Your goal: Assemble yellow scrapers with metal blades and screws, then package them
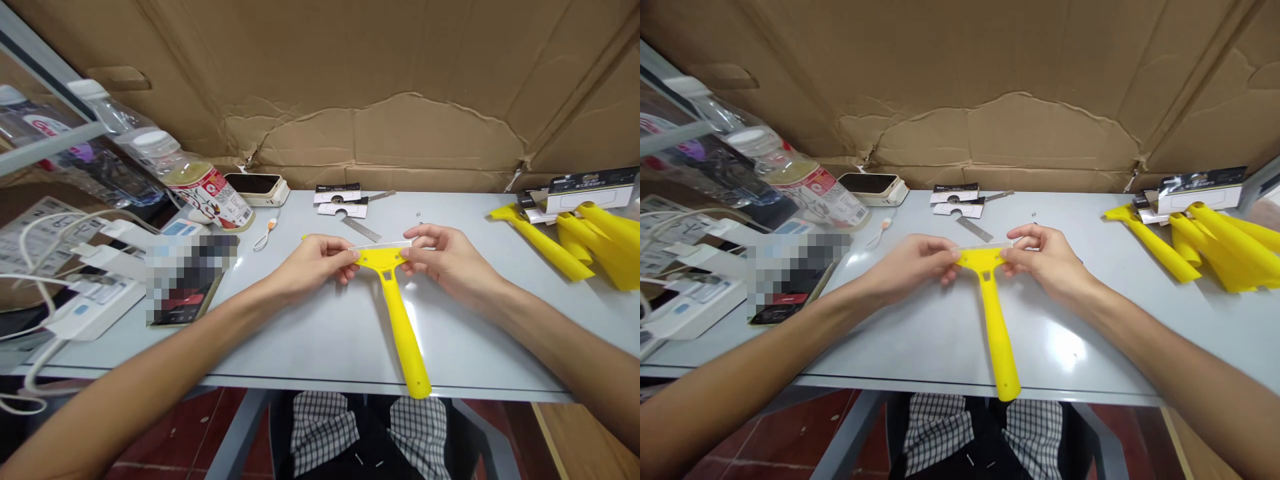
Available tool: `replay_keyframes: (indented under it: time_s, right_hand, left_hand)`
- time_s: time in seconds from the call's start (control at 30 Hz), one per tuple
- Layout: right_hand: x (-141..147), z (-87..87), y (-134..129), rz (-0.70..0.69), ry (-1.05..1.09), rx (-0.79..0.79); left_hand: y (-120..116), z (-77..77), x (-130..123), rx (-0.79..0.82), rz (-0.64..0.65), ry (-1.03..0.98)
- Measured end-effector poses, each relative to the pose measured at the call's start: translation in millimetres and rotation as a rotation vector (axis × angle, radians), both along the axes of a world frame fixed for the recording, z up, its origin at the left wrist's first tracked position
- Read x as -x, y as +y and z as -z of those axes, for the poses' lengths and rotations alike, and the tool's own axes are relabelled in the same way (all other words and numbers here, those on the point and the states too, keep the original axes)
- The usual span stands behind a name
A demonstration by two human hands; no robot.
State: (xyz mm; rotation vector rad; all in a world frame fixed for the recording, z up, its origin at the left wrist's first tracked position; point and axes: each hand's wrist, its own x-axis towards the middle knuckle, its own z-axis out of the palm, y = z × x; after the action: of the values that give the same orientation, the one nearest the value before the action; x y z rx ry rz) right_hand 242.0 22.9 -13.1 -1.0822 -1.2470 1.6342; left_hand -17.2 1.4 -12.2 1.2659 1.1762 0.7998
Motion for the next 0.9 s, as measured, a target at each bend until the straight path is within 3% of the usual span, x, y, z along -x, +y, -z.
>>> replay_keyframes:
  time_s: [0.2, 0.53, 0.9]
  right_hand:
    - [0.4, -2.9, 1.4, 0.007, 0.002, -0.019]
    - [-0.6, -2.5, 1.1, -0.023, -0.004, 0.001]
    - [-2.0, 1.7, 3.0, -0.026, -0.014, -0.025]
  left_hand:
    - [4.0, 3.5, 1.1, 0.204, 0.014, -0.117]
    - [0.7, 2.1, -1.1, 0.127, 0.0, -0.088]
    - [0.8, 2.4, -2.8, 0.169, -0.023, -0.135]
